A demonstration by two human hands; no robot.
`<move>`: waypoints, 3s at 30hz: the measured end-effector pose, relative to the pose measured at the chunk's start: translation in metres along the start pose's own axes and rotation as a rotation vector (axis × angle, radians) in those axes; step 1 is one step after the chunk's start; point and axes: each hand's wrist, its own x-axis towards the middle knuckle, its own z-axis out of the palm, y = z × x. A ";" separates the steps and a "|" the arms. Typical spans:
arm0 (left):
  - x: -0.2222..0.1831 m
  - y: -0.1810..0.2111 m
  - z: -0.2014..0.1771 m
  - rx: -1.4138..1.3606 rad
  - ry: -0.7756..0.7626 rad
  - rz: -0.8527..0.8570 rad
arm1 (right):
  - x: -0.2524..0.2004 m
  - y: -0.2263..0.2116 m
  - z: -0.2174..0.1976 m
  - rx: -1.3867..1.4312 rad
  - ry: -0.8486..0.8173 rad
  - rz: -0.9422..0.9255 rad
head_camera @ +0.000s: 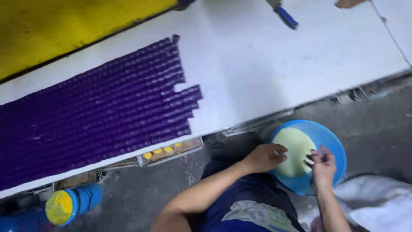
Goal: The person repeatedly picks up small purple cubes from a white tray and dips them into a blue bucket containing a white liquid. The person handles the cubes by hand, one at a time or in small groups, and returns them to the tray after dipping.
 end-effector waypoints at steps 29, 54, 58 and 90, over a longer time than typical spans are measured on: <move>-0.023 -0.142 -0.307 0.666 1.023 0.197 | -0.059 -0.181 0.484 -0.974 -1.068 -0.496; -0.098 -0.103 -0.309 -1.350 0.569 -0.043 | -0.148 -0.180 0.418 -1.100 -0.858 -0.768; -0.111 -0.075 -0.317 -1.439 0.587 0.038 | -0.127 -0.163 0.413 -0.970 -0.797 -0.672; -0.097 -0.097 -0.381 -1.553 0.462 0.471 | -0.002 -0.262 0.612 -0.832 -0.786 -0.768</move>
